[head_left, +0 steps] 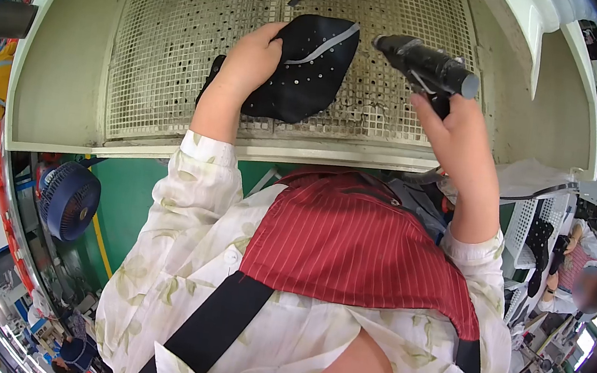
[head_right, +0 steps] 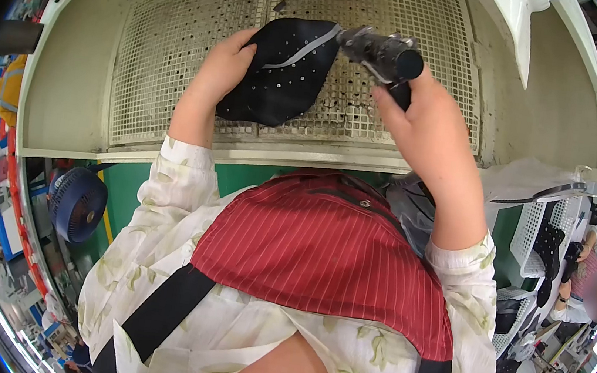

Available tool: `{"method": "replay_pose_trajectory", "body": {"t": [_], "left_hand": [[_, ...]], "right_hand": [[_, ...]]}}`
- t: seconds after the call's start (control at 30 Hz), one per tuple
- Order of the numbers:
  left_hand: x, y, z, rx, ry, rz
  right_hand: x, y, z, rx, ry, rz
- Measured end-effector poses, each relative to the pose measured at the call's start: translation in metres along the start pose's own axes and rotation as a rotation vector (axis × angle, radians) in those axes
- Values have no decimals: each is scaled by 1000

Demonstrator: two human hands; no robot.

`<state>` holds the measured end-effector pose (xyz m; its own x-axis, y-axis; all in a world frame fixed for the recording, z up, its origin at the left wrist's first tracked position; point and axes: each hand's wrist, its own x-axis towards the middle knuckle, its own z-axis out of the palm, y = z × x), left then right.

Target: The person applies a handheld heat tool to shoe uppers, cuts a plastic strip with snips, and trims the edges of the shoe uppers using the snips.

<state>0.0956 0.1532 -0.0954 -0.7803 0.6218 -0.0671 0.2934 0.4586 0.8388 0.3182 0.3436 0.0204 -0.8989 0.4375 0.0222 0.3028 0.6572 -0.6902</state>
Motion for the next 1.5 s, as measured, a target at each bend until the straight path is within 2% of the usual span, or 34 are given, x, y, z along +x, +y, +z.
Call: {"method": "replay_pose_trajectory", "body": {"t": [0.13,0.2,0.27,0.33,0.37,0.43,0.6,0.67,0.8,0.93,1.07,1.13,1.17,1.23,1.33,1.43,1.5], "left_hand": [[4,-3,-3,-23,-45,0],[6,3,-5,-31,-86,-48],[10,12,-8,-32,-127,-98],[14,19,-10,312,-87,-13],[14,19,-10,321,-99,-8],[18,21,-10,332,-51,-68],[16,19,-1,326,13,-51],[16,19,0,329,23,-40],[13,19,-1,311,36,8],[7,17,-2,203,-9,14],[-14,23,-2,264,-43,-40],[-26,20,-2,54,-126,-110],[-34,16,0,49,-121,-132],[-47,9,6,-276,-113,-163],[-58,11,8,-339,-114,-282],[-61,14,15,-469,6,-276],[-56,11,14,-457,13,-278]], "right_hand": [[-10,4,-9,-99,-34,121],[-21,9,-7,-31,-3,-100],[-26,10,-5,-42,-68,-75],[-29,11,-2,-46,-130,-48],[-27,12,-1,-36,-130,-91],[-20,11,2,-7,-98,-124],[2,7,14,138,7,-168],[4,7,14,152,-43,-101],[-9,25,16,119,-55,-135],[-24,32,9,70,-124,-68],[-32,30,4,130,-119,-47],[-35,34,3,161,-132,-46],[-37,36,2,191,-129,-41],[-39,40,2,210,-157,-10],[-39,39,8,276,-162,10],[-32,33,12,200,-166,23],[-26,22,15,42,-156,51]]}}
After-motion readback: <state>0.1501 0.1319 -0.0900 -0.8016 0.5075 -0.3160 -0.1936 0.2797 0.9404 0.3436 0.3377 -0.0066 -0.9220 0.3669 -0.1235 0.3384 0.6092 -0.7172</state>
